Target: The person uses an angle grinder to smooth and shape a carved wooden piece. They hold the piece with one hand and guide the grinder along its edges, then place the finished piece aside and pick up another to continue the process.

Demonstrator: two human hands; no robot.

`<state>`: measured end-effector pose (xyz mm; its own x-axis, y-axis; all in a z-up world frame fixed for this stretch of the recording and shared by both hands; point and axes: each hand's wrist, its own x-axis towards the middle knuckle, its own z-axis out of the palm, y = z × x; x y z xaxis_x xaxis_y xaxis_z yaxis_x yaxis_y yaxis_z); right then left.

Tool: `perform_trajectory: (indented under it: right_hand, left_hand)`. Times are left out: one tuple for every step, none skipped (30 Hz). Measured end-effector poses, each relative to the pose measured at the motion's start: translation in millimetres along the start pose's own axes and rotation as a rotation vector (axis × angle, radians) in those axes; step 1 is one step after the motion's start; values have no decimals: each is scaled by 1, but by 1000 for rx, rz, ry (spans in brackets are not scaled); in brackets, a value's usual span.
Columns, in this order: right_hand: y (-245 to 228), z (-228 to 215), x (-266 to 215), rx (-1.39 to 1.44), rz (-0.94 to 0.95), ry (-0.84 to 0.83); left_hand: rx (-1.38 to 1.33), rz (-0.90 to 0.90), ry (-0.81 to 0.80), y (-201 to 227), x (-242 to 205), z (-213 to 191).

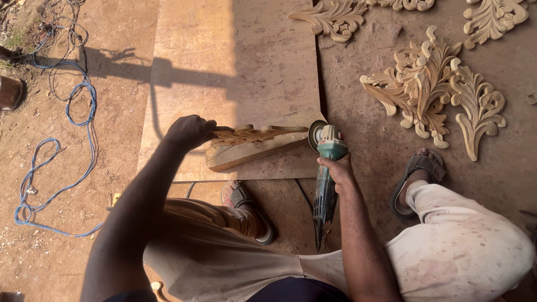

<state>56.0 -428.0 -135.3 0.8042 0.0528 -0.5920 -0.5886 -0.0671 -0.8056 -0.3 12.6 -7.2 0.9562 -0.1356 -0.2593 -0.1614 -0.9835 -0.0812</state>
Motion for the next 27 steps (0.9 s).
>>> perform_trajectory:
  right_hand:
    - [-4, 2, -3, -10, -68, -41]
    - [-8, 1, -6, -21, -135, -74]
    - [-12, 1, -9, -32, -203, -107]
    - [-16, 0, -12, -21, -230, -118]
    - [-20, 1, -15, -10, -258, -129]
    - [-23, 2, -19, 0, -284, -142]
    - [-26, 3, -23, 2, -311, -147]
    - [-28, 4, -27, 4, -338, -152]
    - [-31, 5, -31, 6, -365, -158]
    - [-34, 8, -36, 10, -329, -153]
    - [-36, 9, -41, 14, -293, -147]
    - [-38, 11, -46, 20, -257, -141]
    - [-40, 13, -50, -8, -291, -144]
    - [-41, 15, -54, -35, -324, -150]
    - [-43, 17, -57, -62, -356, -155]
    - [-43, 20, -59, -68, -330, -157]
    - [-44, 21, -60, -74, -305, -158]
    - [-43, 23, -60, -80, -278, -158]
    - [-42, 24, -60, -77, -255, -170]
    - [-41, 25, -59, -73, -236, -181]
    - [-39, 25, -57, -70, -217, -192]
    - [-37, 26, -55, -77, -207, -204]
    - [-34, 27, -52, -83, -196, -216]
    - [-31, 28, -49, -89, -188, -227]
    - [-28, 28, -45, -95, -176, -235]
    - [-24, 27, -41, -101, -164, -242]
    - [-20, 26, -37, -107, -152, -248]
  left_hand:
    - [8, -42, -37, 9, 5, -6]
    - [17, -61, -38, 20, 13, -12]
    - [26, -80, -38, 31, 20, -18]
    - [33, -99, -38, 43, 27, -25]
    - [16, -98, -32, 55, 34, -31]
    - [-2, -99, -30, 65, 39, -37]
    - [-20, -99, -27, 72, 42, -42]
    - [-30, -85, -35, 77, 46, -47]
    - [-39, -70, -43, 81, 49, -52]
    - [-44, -56, -48, 83, 51, -56]
    - [-74, -48, -21, 85, 51, -59]
    - [-103, -39, 7, 87, 52, -60]
    - [-131, -29, 34, 88, 53, -61]
    - [-131, -20, 68, 89, 53, -60]
    - [-131, -11, 102, 91, 54, -59]
    - [-133, -7, 134, 92, 53, -55]
    - [-149, 26, 167, 92, 53, -52]
    - [-167, 61, 199, 91, 53, -49]
    - [-184, 95, 231, 90, 53, -46]
    - [-190, 107, 248, 89, 54, -43]
    - [-195, 118, 264, 88, 54, -41]
    - [-199, 127, 281, 86, 53, -39]
    - [-190, 147, 300, 84, 52, -37]
    - [-179, 168, 320, 83, 52, -37]
    - [-168, 189, 339, 81, 53, -36]
    - [-192, 173, 320, 81, 53, -36]
    - [-216, 158, 300, 81, 53, -37]
